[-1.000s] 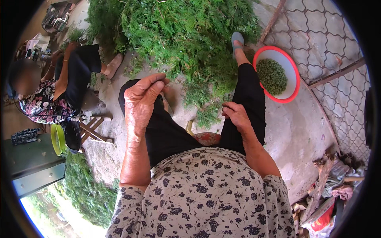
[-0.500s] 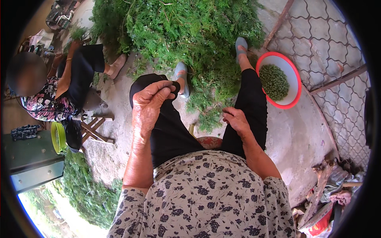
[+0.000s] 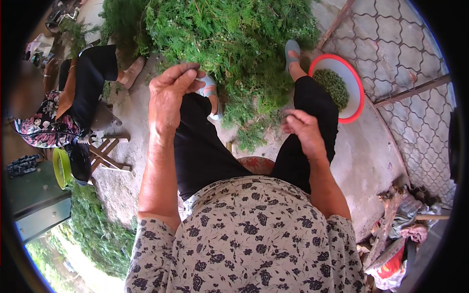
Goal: Picking small green peppers from branches and placing them into a bowl.
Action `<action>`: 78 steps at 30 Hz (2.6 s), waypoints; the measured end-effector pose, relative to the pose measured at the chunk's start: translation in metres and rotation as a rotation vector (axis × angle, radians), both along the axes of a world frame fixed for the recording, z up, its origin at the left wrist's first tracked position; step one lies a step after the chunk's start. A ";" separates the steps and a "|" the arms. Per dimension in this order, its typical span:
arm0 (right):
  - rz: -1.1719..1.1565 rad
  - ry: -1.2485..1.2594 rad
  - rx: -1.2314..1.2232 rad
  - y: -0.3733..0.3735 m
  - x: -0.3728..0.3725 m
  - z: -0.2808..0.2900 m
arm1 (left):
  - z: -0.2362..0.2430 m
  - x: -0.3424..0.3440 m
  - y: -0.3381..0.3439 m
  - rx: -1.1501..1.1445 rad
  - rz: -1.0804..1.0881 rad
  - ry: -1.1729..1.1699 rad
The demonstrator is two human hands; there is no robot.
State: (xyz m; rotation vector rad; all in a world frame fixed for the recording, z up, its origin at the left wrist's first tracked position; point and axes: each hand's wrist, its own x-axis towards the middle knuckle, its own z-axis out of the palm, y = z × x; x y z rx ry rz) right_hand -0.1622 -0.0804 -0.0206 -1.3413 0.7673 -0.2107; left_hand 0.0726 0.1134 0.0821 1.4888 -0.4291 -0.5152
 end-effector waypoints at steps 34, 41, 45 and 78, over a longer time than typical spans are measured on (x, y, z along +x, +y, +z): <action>-0.500 0.556 0.821 -0.011 0.066 -0.322 | -0.049 0.106 -0.179 -0.191 -0.046 0.702; -0.585 0.483 0.802 -0.066 0.129 -0.261 | -0.037 0.089 -0.186 0.019 0.200 0.554; -0.428 0.045 0.729 -0.069 0.149 -0.210 | -0.063 0.110 -0.162 -0.156 0.026 0.640; -0.057 -0.130 -1.104 -0.099 0.182 0.023 | -0.054 0.075 -0.191 -0.370 -0.090 0.583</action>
